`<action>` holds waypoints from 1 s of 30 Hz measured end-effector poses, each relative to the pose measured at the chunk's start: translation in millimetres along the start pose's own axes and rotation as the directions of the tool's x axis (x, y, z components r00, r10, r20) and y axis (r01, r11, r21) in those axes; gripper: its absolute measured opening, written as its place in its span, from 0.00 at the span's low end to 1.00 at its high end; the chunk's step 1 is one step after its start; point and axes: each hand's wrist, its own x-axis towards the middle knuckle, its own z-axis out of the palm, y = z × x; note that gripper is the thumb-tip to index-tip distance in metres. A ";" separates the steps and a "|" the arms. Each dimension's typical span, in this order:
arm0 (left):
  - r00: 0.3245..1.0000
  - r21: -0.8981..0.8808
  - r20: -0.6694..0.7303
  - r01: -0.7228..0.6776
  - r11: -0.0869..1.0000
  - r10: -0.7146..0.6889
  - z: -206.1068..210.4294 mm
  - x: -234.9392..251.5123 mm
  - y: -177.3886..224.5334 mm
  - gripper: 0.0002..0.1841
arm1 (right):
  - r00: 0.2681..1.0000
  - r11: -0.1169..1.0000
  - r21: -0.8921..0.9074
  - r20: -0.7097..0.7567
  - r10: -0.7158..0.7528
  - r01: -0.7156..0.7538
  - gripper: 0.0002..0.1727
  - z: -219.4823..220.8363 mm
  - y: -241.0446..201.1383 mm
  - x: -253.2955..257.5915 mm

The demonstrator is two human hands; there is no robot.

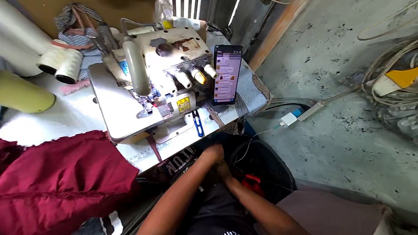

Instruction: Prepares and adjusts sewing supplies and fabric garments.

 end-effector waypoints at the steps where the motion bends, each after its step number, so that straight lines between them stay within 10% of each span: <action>1: 0.998 0.031 0.042 0.053 0.998 -0.054 1.5 13.0 0.9 0.21 | 0.991 0.993 -0.043 -0.073 -0.111 0.108 0.08 4.7 6.8 -1.0; 4: 0.954 -0.037 0.112 0.284 0.958 -0.278 6.8 31.1 -11.0 0.29 | 0.989 0.993 0.019 -0.092 -0.116 0.118 0.10 9.6 16.5 -3.6; 9: 0.920 -0.129 0.107 0.389 0.912 -0.377 11.6 30.6 -13.2 0.31 | 0.908 0.780 0.470 0.273 0.316 -0.413 0.20 -9.0 1.1 -3.6; 15: 0.913 -0.055 0.163 0.386 0.921 -0.373 4.4 40.2 -14.2 0.29 | 0.962 0.915 0.343 -0.095 0.257 -0.210 0.10 7.0 8.1 -9.2; 24: 0.917 -0.134 0.189 0.380 0.915 -0.352 -3.1 41.3 -17.3 0.25 | 0.911 0.778 0.482 0.289 0.294 -0.404 0.20 -23.6 1.9 0.1; 30: 0.922 -0.064 0.188 0.354 0.933 -0.338 1.2 51.2 -21.1 0.23 | 0.966 0.908 0.336 0.158 0.206 -0.249 0.17 -17.0 8.3 -8.6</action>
